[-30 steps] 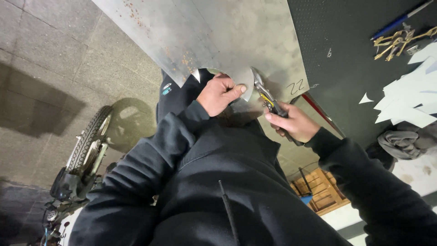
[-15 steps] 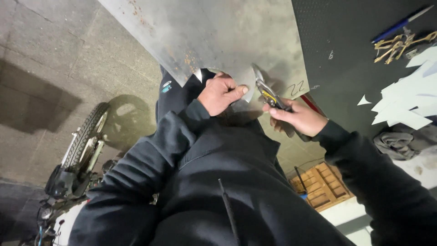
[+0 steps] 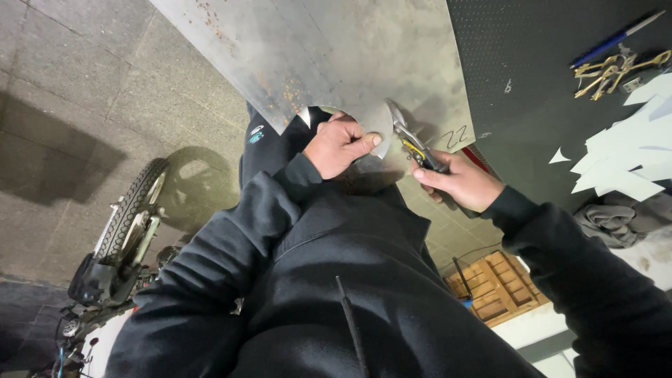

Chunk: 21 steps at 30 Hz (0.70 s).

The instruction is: The person uses tin snips to cut a curved shape out of a sheet of metal on a workbench. They hold the metal sheet with one hand and operate the shears with the other, cutting along a marked line. The person then picks up a smaller piece of metal and continues to trim it with the shears.

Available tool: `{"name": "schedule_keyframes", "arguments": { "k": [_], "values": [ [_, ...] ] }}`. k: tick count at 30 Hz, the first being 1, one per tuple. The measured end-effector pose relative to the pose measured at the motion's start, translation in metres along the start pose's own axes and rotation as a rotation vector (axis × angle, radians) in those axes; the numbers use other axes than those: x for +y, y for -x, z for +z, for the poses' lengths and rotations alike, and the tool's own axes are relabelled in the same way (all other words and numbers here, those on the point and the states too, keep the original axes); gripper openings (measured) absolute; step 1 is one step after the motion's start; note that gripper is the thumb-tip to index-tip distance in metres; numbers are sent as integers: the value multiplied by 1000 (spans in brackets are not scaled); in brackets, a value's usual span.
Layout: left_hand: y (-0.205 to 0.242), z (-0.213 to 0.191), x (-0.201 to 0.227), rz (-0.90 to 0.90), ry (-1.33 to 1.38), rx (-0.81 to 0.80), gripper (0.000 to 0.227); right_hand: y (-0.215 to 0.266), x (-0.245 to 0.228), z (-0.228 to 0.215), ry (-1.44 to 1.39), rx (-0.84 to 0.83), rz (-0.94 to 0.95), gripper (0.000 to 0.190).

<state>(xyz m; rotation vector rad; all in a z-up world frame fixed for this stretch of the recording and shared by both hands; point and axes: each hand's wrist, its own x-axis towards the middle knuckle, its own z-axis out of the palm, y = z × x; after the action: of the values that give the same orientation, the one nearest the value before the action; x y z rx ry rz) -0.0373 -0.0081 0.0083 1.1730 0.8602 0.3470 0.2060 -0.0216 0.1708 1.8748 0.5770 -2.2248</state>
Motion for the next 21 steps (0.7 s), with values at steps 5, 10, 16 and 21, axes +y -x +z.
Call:
{"name": "schedule_keyframes", "arguments": {
  "k": [5,10,16,21],
  "values": [
    [0,-2,6,2,37,3,46,6,-17,-1,186,87,131,28],
    [1,-2,7,-29,39,1,48,8,-22,-4,191,97,138,29],
    [2,1,2,-42,9,-20,49,9,-27,-10,244,87,165,28],
    [-1,-4,4,-16,14,-41,43,-1,-8,-21,275,47,82,33]
  ]
}}
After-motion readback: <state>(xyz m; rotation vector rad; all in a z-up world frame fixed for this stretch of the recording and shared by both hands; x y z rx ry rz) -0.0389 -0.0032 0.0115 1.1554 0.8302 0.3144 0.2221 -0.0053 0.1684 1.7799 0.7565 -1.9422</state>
